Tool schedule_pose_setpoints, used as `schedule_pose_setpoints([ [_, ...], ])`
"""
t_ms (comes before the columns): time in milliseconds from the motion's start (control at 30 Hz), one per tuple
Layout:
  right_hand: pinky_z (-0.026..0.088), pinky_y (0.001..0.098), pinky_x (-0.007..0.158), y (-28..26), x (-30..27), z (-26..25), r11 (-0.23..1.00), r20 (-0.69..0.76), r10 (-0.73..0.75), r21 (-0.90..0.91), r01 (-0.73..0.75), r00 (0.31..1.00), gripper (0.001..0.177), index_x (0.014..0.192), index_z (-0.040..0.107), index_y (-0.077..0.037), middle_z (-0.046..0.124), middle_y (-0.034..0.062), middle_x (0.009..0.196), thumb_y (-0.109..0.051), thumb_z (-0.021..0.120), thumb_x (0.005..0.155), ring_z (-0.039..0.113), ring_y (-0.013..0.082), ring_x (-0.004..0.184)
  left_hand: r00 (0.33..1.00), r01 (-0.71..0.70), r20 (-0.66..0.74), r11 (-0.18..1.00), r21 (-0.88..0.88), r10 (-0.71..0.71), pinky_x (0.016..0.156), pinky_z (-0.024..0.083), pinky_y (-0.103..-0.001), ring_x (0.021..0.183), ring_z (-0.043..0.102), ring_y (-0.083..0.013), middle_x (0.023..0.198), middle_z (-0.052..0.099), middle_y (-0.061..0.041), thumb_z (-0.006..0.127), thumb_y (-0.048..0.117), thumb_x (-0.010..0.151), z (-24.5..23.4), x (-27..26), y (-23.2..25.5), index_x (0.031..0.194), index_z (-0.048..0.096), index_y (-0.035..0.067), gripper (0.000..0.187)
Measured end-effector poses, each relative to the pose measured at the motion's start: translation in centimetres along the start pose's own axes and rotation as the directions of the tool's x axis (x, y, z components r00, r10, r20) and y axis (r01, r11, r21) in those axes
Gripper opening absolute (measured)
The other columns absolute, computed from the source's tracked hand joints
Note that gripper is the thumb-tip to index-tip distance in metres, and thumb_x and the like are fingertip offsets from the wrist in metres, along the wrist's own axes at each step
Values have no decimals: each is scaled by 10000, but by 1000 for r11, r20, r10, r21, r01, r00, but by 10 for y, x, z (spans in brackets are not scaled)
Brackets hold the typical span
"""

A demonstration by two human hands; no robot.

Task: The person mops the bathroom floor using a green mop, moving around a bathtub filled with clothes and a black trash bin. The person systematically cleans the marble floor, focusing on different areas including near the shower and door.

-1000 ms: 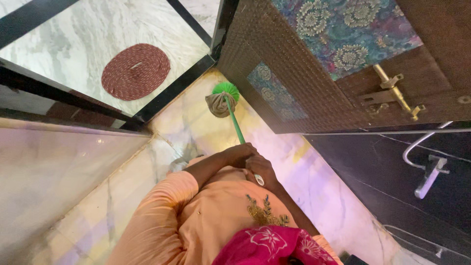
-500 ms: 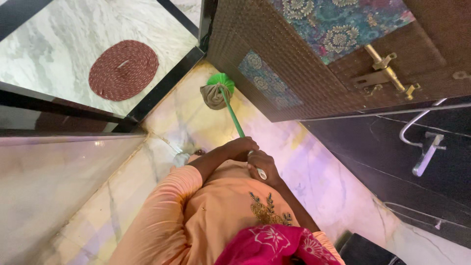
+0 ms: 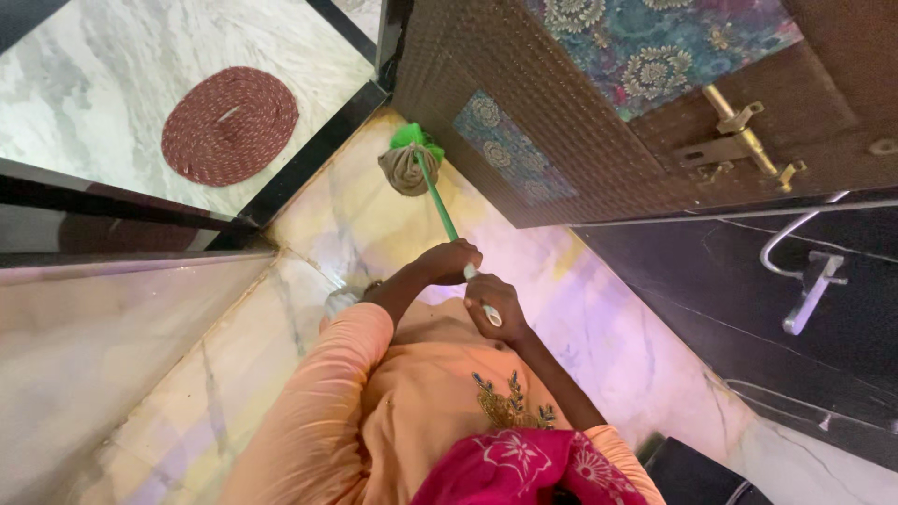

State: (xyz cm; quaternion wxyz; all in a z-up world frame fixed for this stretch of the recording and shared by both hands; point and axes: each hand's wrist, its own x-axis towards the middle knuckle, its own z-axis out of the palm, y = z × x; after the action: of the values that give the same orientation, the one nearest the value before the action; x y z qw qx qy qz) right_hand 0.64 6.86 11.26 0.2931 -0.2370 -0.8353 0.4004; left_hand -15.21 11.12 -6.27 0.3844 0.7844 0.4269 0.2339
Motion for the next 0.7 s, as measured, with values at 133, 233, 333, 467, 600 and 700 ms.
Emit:
schedule_pose_setpoints([
  [133,552,419,834,-19,5,-12,994,-46,-29,103,34,999,172,789,579,-59,645,78,781,-32,624,952,674,283,777,971,142,-188,989,-34,-146,836,508,-487,1110,618,-305,1008,677,-37,720,172,791,4,0,-27,905,637,152,142],
  [233,556,415,820,-31,10,-15,989,25,-68,135,64,997,188,768,576,-63,652,79,769,-54,648,942,685,288,772,969,205,-137,978,-26,-207,835,499,-522,1111,610,-324,1017,676,-33,767,160,774,18,-10,-59,904,640,155,182],
  [333,538,412,785,-31,23,-8,984,107,-119,143,103,987,184,742,567,-66,649,92,760,-68,662,900,682,302,756,951,175,-229,972,-160,-209,932,544,-485,1120,651,-334,1070,695,-33,755,179,838,53,-22,-87,951,683,204,136],
  [467,545,429,834,-22,35,-2,992,114,-80,110,68,990,176,771,577,-55,654,102,795,-38,657,927,697,324,816,879,173,-453,985,9,-150,986,529,-490,1176,640,-378,1150,672,-153,765,141,803,54,-2,-105,1029,704,190,240],
  [600,551,441,857,-34,31,-4,998,103,-15,62,9,995,105,802,593,-29,655,120,814,-4,628,898,669,330,826,904,384,-234,921,73,-358,807,559,-506,974,674,-411,1113,648,-246,759,133,762,46,16,-108,1024,693,117,270],
  [700,564,448,846,-55,20,-15,993,79,-5,122,-5,997,114,784,598,-38,642,110,780,-7,646,882,663,307,792,939,343,-43,923,176,-341,792,575,-502,942,703,-381,961,706,-181,769,192,773,57,8,-88,882,702,114,150],
])
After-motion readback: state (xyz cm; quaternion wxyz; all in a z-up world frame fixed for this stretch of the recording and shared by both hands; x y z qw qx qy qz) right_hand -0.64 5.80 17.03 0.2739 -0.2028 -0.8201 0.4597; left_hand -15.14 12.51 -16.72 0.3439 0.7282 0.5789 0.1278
